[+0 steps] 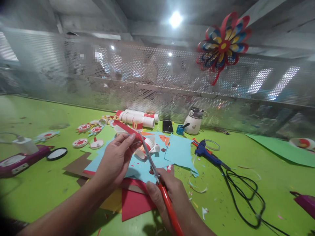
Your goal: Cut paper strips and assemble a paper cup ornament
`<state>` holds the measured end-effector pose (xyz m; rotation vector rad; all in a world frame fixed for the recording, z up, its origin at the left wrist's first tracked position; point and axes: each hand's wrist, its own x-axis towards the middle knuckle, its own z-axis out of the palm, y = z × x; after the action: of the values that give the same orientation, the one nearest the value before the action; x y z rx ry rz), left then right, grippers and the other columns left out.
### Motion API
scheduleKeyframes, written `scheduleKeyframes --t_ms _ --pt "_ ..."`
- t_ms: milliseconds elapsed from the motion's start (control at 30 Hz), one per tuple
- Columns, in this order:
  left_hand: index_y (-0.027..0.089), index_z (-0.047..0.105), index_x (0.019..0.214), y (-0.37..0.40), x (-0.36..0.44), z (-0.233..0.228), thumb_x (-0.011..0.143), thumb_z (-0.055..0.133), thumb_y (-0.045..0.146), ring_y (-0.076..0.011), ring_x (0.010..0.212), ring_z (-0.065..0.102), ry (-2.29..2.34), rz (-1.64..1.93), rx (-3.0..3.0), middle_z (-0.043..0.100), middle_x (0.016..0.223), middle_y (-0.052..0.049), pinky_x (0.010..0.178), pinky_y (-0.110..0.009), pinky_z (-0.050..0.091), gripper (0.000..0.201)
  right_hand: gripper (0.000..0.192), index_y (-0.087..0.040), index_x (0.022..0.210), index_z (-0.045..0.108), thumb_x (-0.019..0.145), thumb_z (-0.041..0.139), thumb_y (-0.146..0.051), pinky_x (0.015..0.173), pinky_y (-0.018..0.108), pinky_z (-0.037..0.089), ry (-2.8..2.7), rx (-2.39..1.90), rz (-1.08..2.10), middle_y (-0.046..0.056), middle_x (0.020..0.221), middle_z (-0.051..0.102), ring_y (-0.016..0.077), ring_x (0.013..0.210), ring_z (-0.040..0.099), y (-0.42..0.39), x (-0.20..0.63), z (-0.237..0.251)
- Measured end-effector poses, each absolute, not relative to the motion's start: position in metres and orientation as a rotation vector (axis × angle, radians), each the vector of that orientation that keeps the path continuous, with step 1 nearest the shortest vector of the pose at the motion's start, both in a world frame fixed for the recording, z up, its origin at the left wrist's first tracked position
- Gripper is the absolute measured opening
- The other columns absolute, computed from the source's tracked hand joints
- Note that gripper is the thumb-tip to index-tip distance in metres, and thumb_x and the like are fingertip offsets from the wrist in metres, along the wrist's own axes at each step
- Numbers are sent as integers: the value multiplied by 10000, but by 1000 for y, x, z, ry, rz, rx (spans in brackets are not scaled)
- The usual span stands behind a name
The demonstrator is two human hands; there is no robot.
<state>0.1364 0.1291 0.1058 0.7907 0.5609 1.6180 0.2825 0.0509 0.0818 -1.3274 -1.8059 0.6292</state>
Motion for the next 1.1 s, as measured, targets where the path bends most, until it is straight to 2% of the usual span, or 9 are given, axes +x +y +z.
scheduleKeyframes --t_ms 167,333,533,733,1100 --pt "134 585 712 129 137 106 735 701 208 -97 673 600 553 1614 790 603 712 3 748 -262 498 140 474 -186 1022 627 881 396 -576 539 249 388 -1810 -1360 600 1 620 561 138 551 495 51 283 81" --pt "132 593 716 129 136 106 725 709 211 -112 708 607 553 1612 784 611 733 -8 758 -271 497 140 494 -180 1018 631 874 394 -589 539 250 392 -1825 -1395 601 18 670 603 152 584 524 51 285 79" --pt "129 590 713 128 137 106 746 693 204 -104 708 600 544 1612 789 605 732 -8 769 -266 497 132 445 -189 954 644 865 423 -565 552 247 399 -1816 -1359 591 9 645 592 151 580 527 51 283 82" --pt "130 583 710 128 137 107 741 698 208 -107 703 603 555 1607 789 602 724 -4 769 -274 496 142 421 -181 985 646 869 439 -529 533 240 383 -1805 -1349 566 3 625 587 140 553 513 50 282 83" --pt "137 589 687 127 135 109 715 718 205 -94 670 586 538 1601 776 591 697 11 759 -276 496 148 477 -176 998 640 866 427 -582 524 251 374 -1789 -1361 631 17 648 592 144 558 502 51 284 81"
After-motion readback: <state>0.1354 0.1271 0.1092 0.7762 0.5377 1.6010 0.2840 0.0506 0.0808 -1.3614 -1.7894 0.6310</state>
